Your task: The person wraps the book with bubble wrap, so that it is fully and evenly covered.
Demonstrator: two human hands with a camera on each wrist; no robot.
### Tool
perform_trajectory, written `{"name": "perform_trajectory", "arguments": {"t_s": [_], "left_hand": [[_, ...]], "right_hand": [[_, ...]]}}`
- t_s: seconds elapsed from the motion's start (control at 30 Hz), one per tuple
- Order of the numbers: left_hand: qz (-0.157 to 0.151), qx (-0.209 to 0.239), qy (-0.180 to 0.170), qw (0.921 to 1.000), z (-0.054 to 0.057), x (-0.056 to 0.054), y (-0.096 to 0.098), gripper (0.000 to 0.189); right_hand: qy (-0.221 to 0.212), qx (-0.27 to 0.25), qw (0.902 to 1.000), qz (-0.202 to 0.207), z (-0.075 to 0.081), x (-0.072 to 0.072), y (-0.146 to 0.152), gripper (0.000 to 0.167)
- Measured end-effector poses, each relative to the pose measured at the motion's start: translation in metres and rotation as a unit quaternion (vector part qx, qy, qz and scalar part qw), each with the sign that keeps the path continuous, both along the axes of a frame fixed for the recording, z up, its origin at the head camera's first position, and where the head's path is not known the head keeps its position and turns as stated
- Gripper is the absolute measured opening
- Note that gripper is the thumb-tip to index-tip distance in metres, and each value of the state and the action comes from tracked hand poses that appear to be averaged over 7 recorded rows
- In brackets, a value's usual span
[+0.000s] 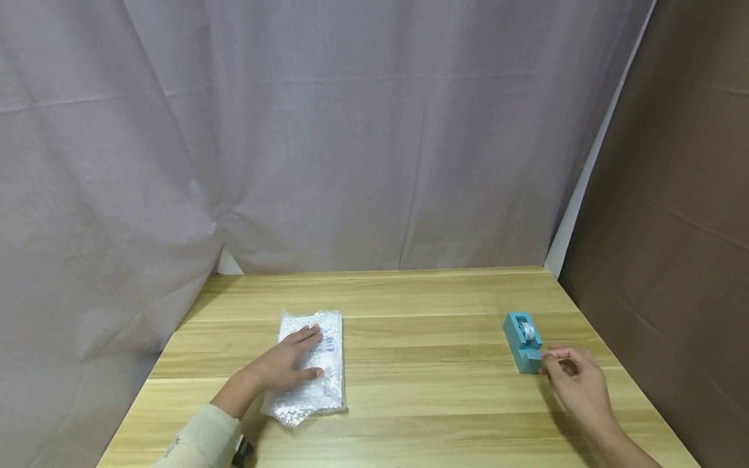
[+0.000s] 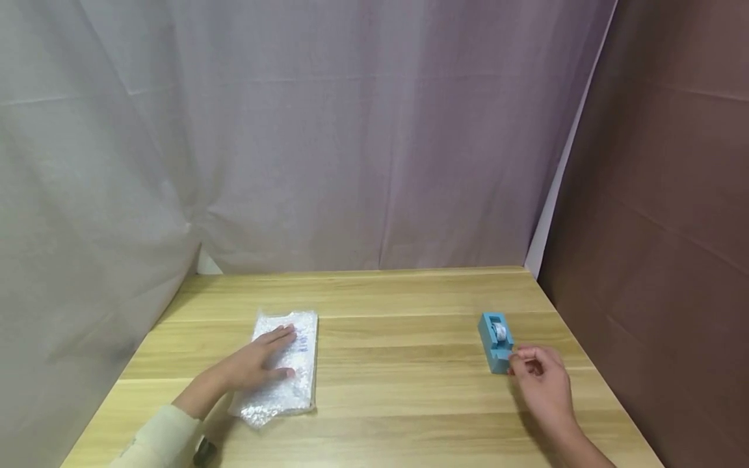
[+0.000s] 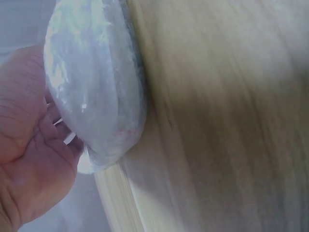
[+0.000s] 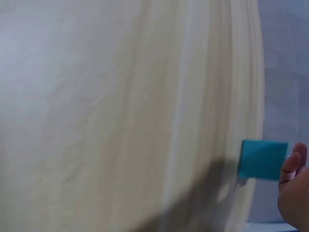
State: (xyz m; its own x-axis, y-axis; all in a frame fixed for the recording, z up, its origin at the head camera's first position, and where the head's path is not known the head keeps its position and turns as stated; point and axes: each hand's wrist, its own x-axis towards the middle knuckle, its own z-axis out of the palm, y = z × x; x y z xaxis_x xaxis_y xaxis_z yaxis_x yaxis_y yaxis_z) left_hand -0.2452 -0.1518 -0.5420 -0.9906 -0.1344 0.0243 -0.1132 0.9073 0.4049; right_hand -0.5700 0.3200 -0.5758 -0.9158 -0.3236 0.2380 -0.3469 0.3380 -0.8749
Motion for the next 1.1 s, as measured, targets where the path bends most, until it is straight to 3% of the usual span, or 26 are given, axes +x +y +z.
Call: {"name": "perform_trajectory", "arguments": {"t_s": [0.2, 0.43, 0.8, 0.93, 1.1], "left_hand": [[-0.014, 0.005, 0.010, 0.9998, 0.000, -0.002, -0.006, 0.080], [-0.031, -0.003, 0.032, 0.9990, 0.001, -0.005, -0.011, 0.063], [-0.027, -0.039, 0.086, 0.9952, 0.000, -0.005, -0.024, 0.045], [-0.030, -0.025, 0.106, 0.9936, 0.000, -0.005, -0.028, 0.041], [-0.047, -0.058, 0.120, 0.9899, 0.002, -0.007, -0.031, 0.038]], "right_hand": [[0.062, -0.024, 0.9946, 0.079, 0.016, 0.014, -0.018, 0.022], [0.115, -0.068, 0.9791, 0.154, 0.029, 0.030, -0.040, 0.014], [0.120, -0.049, 0.9719, 0.196, 0.042, 0.042, -0.076, 0.021], [0.132, -0.064, 0.9632, 0.225, 0.046, 0.048, -0.090, 0.023], [0.138, -0.083, 0.9509, 0.264, 0.051, 0.056, -0.106, 0.028]]}}
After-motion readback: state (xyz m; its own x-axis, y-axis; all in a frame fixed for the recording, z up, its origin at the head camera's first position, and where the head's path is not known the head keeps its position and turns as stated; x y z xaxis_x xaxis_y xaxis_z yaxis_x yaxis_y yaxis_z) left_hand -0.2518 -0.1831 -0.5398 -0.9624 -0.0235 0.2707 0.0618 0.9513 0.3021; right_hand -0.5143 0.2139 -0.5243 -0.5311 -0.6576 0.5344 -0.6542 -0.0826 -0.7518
